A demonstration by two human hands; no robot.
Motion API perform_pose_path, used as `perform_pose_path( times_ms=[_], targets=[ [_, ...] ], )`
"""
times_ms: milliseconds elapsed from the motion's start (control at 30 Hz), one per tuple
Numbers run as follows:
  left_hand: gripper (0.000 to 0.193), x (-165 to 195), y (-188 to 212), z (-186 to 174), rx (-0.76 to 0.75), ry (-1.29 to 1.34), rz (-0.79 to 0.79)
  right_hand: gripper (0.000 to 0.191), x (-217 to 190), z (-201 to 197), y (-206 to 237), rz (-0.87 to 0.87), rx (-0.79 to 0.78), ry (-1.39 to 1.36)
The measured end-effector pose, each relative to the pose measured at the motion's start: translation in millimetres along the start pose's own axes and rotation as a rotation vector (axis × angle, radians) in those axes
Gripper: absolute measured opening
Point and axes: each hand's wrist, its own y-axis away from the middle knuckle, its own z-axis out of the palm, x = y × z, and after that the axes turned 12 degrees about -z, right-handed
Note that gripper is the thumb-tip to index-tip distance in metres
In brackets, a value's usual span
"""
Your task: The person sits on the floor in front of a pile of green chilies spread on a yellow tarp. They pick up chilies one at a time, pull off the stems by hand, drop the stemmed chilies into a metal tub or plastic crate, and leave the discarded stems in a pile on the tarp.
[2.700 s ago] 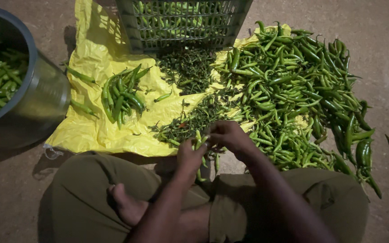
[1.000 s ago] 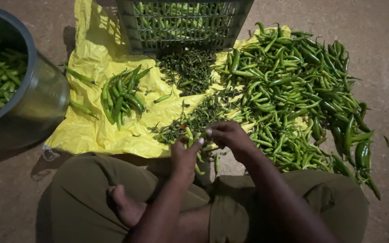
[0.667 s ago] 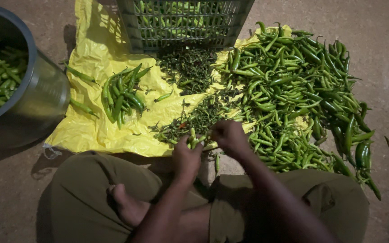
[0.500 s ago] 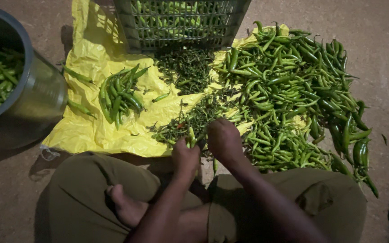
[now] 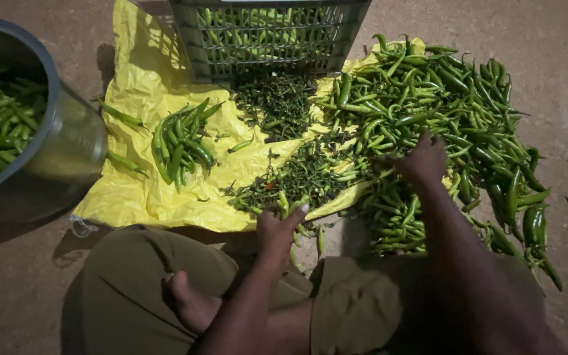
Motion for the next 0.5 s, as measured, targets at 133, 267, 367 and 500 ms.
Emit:
perform_pose_path(
  times_ms=[133,267,367,500],
  targets=[
    [0.044,-9,1,-1,-0.013,-0.045,-0.037,0.146,21,14,-7,-0.108,-0.07,-0.045],
    [0.051,-16,2,-3,0.019,-0.087,-0.007,0.146,17,22,-15,0.0,-0.133,-0.05],
    [0.049,-21,4,-5,0.003,-0.12,-0.087,0.136,7,22,-23,0.039,-0.189,-0.012],
    [0.049,-22,5,-1,-0.013,-0.135,-0.092,0.125,-3,21,-20,0.052,-0.167,-0.02]
  ],
)
